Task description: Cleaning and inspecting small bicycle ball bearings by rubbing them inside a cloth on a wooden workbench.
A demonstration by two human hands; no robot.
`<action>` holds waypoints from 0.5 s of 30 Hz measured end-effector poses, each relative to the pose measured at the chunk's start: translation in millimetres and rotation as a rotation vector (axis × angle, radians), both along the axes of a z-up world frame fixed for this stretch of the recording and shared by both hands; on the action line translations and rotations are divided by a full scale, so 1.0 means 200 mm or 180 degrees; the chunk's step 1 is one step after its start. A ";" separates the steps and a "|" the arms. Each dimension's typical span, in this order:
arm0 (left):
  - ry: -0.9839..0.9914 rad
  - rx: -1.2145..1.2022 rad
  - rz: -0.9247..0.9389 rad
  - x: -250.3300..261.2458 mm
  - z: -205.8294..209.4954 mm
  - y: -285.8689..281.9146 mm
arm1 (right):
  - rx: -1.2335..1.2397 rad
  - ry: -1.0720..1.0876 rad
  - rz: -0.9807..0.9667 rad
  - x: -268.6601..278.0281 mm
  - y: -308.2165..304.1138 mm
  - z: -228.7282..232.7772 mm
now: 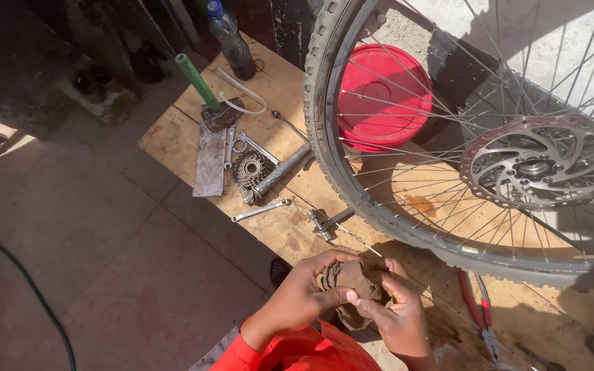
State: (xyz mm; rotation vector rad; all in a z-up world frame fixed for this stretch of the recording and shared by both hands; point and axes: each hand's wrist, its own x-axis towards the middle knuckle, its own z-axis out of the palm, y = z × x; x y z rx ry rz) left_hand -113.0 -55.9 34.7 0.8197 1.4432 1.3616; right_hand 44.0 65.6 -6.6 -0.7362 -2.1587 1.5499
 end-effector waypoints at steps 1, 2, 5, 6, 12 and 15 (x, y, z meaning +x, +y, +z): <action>-0.0023 -0.0012 0.0025 -0.02 -0.05 -0.02 | -0.0012 -0.0023 0.0025 0.01 -0.02 -0.03; 0.0025 -0.0041 0.0280 -0.07 -0.10 -0.02 | 0.0130 -0.0255 -0.0196 -0.02 -0.02 -0.07; 0.0012 -0.0317 0.1251 -0.26 -0.22 -0.01 | 0.0451 -0.0219 -0.0670 -0.07 0.01 -0.02; -0.0060 -0.0627 0.1980 -0.32 -0.26 -0.02 | 0.0574 0.0023 -0.0904 -0.08 0.01 0.02; 0.1226 -0.0469 0.3066 -0.93 -0.11 0.14 | 0.1009 -0.1550 -0.1617 0.14 0.06 0.04; 0.1616 -0.0322 0.3153 -1.16 -0.05 0.35 | 0.0069 -0.0954 -0.2043 0.39 0.02 -0.39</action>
